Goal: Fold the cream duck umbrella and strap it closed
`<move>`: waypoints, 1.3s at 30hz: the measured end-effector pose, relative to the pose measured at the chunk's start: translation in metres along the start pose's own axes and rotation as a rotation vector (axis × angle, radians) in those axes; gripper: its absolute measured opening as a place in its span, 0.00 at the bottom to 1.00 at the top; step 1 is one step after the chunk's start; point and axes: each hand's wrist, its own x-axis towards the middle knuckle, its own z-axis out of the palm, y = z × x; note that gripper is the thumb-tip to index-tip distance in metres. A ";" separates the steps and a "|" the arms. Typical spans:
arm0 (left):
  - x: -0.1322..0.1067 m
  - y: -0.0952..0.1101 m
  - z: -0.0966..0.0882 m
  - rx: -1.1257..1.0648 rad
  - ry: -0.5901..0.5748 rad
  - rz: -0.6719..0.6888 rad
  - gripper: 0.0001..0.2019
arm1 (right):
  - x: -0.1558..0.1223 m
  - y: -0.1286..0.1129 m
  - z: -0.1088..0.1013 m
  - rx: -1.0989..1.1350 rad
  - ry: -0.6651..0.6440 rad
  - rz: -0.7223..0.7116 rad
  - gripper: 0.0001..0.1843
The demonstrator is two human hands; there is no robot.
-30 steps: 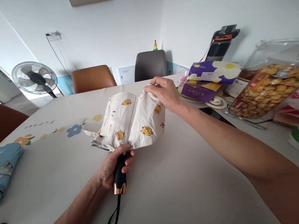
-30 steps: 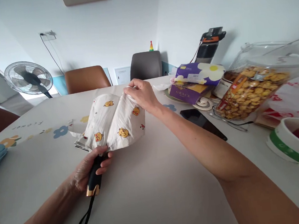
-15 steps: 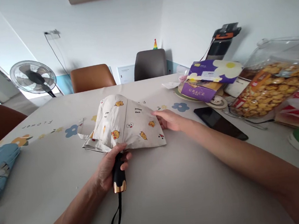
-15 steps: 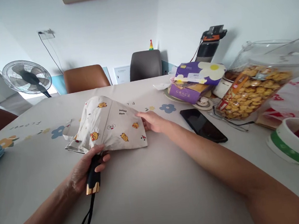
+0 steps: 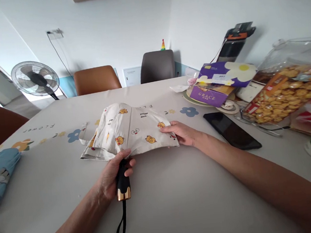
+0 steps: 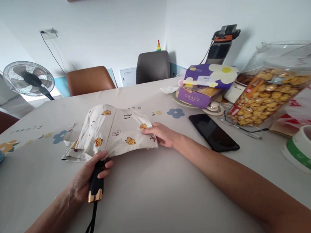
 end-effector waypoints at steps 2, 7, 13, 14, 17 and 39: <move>0.000 0.000 0.000 -0.006 -0.005 -0.009 0.11 | -0.001 0.000 0.000 -0.002 -0.011 -0.012 0.12; -0.002 0.001 0.001 -0.007 0.006 -0.028 0.12 | -0.003 0.000 0.000 -0.017 -0.013 -0.021 0.10; 0.001 0.000 -0.003 -0.008 -0.018 -0.043 0.12 | 0.002 -0.005 0.003 0.034 0.083 -0.080 0.06; 0.002 0.000 -0.004 -0.009 -0.029 -0.046 0.12 | 0.004 -0.010 0.007 0.059 0.105 -0.105 0.06; 0.004 -0.002 -0.006 -0.041 -0.069 -0.025 0.09 | 0.009 -0.032 0.026 0.115 0.101 -0.188 0.07; 0.005 -0.001 -0.004 -0.075 -0.040 -0.027 0.13 | 0.083 -0.056 0.167 -0.090 -0.213 -0.243 0.08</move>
